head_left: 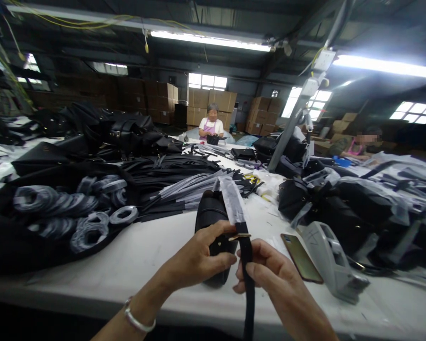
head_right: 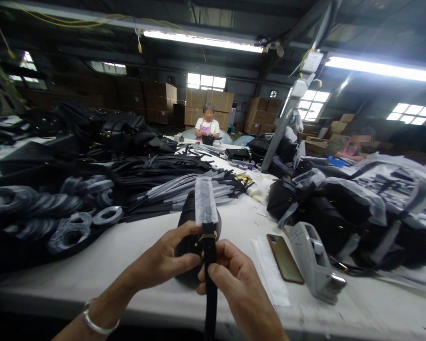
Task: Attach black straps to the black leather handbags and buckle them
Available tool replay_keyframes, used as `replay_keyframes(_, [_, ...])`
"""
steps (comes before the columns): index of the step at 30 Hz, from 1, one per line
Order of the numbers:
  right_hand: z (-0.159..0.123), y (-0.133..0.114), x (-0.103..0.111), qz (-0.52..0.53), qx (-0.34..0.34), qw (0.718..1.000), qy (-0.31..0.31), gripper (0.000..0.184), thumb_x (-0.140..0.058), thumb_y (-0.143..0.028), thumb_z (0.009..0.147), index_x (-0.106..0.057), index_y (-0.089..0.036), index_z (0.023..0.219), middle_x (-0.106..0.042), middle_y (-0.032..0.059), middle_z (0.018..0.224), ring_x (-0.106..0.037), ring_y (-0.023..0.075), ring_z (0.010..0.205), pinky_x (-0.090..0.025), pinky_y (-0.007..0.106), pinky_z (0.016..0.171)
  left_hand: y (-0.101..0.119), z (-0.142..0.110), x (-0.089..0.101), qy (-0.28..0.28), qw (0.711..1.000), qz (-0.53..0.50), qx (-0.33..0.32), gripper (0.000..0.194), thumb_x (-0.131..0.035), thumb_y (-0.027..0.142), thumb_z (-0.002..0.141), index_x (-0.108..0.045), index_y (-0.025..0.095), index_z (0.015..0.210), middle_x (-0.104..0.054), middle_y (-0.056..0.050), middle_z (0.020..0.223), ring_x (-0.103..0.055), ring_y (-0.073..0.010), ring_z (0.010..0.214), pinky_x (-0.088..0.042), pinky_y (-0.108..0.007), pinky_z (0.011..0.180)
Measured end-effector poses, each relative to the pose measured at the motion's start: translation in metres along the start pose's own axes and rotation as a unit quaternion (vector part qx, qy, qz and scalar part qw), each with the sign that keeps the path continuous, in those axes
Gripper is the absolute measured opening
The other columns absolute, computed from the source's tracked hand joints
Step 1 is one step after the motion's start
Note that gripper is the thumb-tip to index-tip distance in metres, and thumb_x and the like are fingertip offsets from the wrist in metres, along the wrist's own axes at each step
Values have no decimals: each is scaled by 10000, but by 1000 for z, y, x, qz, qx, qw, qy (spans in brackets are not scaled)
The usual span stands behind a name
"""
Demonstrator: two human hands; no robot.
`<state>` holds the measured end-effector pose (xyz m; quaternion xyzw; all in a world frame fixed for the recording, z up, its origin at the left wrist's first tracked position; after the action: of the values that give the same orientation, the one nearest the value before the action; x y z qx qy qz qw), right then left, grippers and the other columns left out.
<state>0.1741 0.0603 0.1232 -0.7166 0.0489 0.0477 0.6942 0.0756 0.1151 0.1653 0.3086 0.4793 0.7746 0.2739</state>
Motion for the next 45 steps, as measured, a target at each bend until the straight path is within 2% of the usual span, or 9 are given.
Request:
replay_keyframes(3, [0,-2,-2,-20,0,1000,-1,226,-644,-347,814,-659,-156,935,-621,12,731,-603,151,646,-545,312,649,5,14,7,33,995,-99,-8,364,-618,361,866,-586,197,1189,-672,-71,1080,-626,-226,1006,-458,-318,898])
replay_keyframes(6, [-2,1,-6,-58,-18,998,-3,231,-643,-366,817,-666,-149,892,-619,8,724,-618,146,625,-525,289,643,-8,35,24,101,981,-163,34,367,-586,490,863,-669,135,911,-695,-67,822,-647,-173,728,-489,-264,714])
replay_keyframes(9, [-4,4,-3,-78,-24,997,10,280,-648,-418,814,-667,-150,891,-627,10,722,-637,155,619,-509,285,639,-23,53,39,170,960,-212,71,348,-665,459,797,-637,128,692,-643,-27,633,-568,-118,531,-438,-216,538])
replay_keyframes(14, [-4,11,2,-104,-32,994,6,341,-634,-473,820,-664,-153,931,-630,13,735,-661,169,627,-488,281,631,-36,69,52,232,917,-317,74,239,-695,338,737,-603,142,638,-578,30,528,-504,-90,448,-416,-199,471])
replay_keyframes(20, [-6,11,5,-95,-30,995,16,341,-652,-476,806,-666,-151,908,-620,6,716,-650,158,598,-483,272,611,-49,67,56,239,914,-314,89,229,-710,343,747,-626,136,698,-618,25,561,-536,-89,473,-438,-192,489])
replay_keyframes(26, [-6,11,2,-11,-34,999,22,353,-702,-475,772,-659,-151,904,-632,19,727,-600,136,588,-526,290,597,-37,54,41,167,933,-315,47,379,-687,499,796,-649,131,882,-691,-33,681,-630,-135,576,-495,-231,609])
replay_keyframes(31, [-3,14,-4,-19,-44,999,8,372,-713,-480,769,-664,-150,931,-622,24,742,-594,143,624,-548,291,574,-26,46,43,154,936,-315,32,351,-683,467,811,-650,132,913,-689,-35,715,-617,-116,592,-493,-221,632])
replay_keyframes(38, [-5,18,-6,-56,-51,997,23,442,-717,-565,725,-687,-155,886,-614,20,707,-576,132,583,-533,258,516,-40,53,76,291,905,-304,67,229,-784,230,631,-581,138,680,-565,52,573,-489,-48,474,-369,-161,472])
replay_keyframes(45, [-9,27,1,-41,-82,995,28,474,-747,-579,686,-687,-152,882,-624,17,702,-591,131,567,-525,257,523,-55,63,75,300,892,-325,91,168,-705,199,656,-545,154,683,-556,56,558,-503,-61,449,-397,-174,465])
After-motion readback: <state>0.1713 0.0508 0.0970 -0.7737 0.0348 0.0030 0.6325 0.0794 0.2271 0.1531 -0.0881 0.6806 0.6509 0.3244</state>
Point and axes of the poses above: each hand's wrist, its own z-axis towards the middle knuckle, its own x-axis out of the back of the hand, y = z × x, the point moved 10 cm from there along z, towards the middle knuckle
